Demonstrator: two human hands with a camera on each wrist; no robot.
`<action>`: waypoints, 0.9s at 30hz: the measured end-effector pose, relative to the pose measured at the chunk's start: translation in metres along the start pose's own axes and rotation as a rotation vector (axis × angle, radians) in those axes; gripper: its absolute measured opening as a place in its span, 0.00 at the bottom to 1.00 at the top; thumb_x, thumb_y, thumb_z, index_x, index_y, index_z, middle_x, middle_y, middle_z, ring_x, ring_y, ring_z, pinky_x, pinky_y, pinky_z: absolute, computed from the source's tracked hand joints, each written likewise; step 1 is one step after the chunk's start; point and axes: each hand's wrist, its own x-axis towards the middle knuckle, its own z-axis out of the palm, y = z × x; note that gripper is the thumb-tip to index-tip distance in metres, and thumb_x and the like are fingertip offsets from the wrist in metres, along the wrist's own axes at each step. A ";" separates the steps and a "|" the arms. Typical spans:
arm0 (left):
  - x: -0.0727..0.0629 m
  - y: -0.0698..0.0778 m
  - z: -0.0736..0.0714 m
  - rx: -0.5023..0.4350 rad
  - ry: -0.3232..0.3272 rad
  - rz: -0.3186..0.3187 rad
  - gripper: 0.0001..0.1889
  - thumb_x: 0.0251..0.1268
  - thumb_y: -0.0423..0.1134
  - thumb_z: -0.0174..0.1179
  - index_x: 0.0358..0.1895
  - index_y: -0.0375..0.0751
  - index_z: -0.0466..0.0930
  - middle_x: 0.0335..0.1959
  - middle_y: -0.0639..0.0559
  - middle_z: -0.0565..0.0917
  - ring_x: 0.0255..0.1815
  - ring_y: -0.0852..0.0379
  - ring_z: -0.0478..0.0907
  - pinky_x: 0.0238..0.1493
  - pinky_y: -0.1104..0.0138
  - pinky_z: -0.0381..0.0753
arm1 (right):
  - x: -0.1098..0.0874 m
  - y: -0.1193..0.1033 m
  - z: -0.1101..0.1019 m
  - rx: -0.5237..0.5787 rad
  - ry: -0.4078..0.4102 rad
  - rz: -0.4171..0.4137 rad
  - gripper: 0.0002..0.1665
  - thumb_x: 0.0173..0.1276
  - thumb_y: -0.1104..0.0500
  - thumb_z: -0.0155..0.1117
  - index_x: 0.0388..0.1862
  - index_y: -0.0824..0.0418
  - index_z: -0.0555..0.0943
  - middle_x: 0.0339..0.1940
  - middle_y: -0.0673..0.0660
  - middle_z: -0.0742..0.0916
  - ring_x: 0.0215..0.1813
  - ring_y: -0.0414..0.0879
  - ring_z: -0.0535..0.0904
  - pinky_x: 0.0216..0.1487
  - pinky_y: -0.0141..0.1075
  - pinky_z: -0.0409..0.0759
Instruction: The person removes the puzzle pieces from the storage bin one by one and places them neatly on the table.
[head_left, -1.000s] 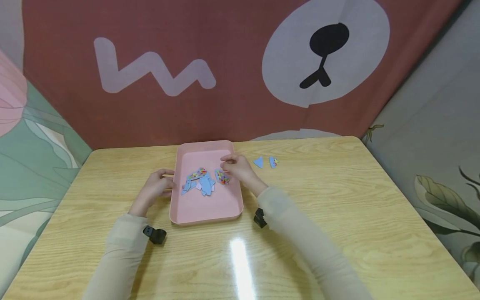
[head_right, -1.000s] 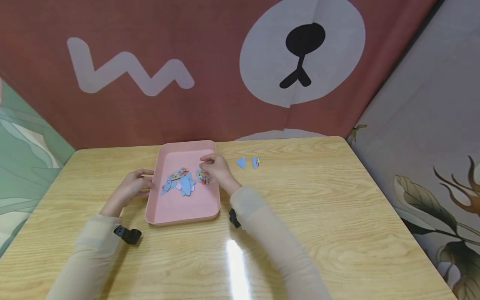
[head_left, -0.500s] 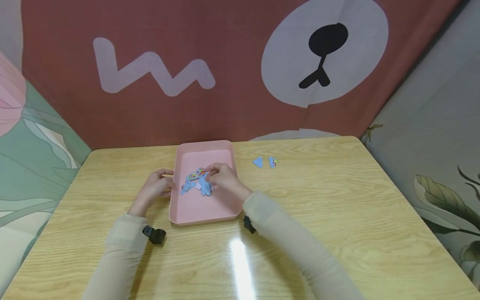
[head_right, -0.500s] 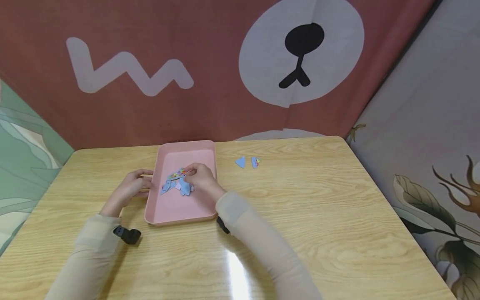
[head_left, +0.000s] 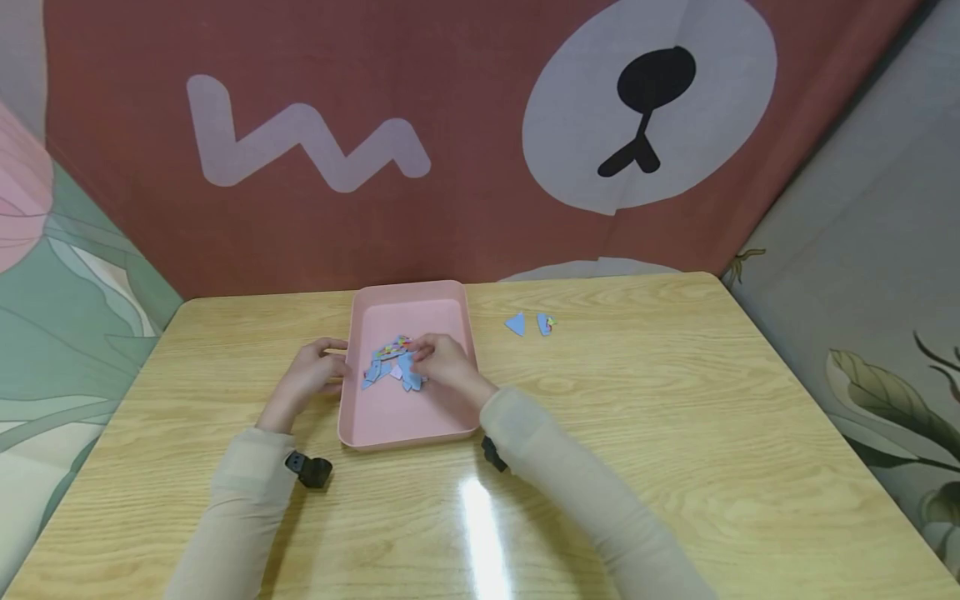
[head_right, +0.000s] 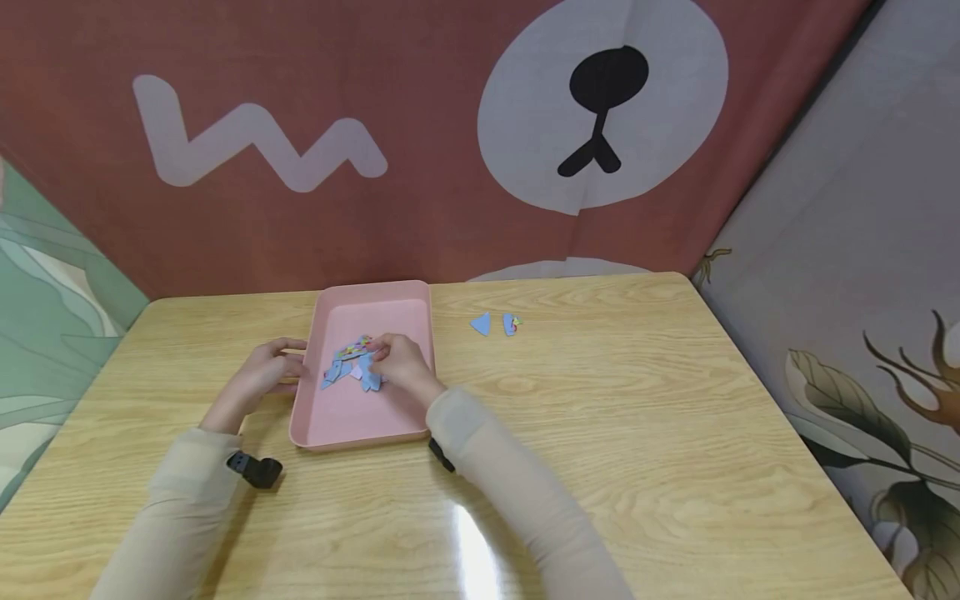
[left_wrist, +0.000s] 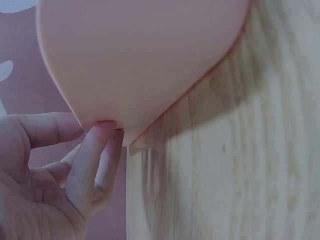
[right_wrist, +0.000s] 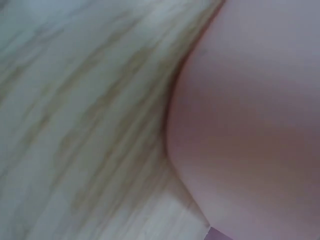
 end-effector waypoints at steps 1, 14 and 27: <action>0.000 0.000 0.000 0.003 -0.002 0.000 0.30 0.61 0.31 0.50 0.68 0.28 0.59 0.58 0.31 0.72 0.41 0.59 0.76 0.36 0.71 0.81 | 0.000 0.001 0.000 -0.001 0.000 0.000 0.20 0.57 0.70 0.65 0.50 0.65 0.81 0.42 0.61 0.85 0.36 0.42 0.76 0.33 0.24 0.76; -0.002 0.002 0.000 0.012 -0.003 -0.010 0.30 0.63 0.32 0.50 0.69 0.29 0.58 0.59 0.31 0.71 0.45 0.55 0.75 0.39 0.70 0.82 | 0.002 0.009 0.003 -0.082 -0.016 -0.042 0.22 0.58 0.64 0.70 0.52 0.63 0.80 0.46 0.59 0.84 0.47 0.47 0.79 0.44 0.30 0.79; -0.001 0.001 0.001 0.021 0.002 -0.013 0.30 0.63 0.33 0.51 0.69 0.30 0.58 0.60 0.30 0.71 0.48 0.52 0.76 0.40 0.69 0.83 | -0.003 0.004 0.009 -0.364 -0.124 -0.161 0.28 0.55 0.67 0.71 0.56 0.65 0.78 0.52 0.60 0.83 0.56 0.50 0.76 0.61 0.39 0.74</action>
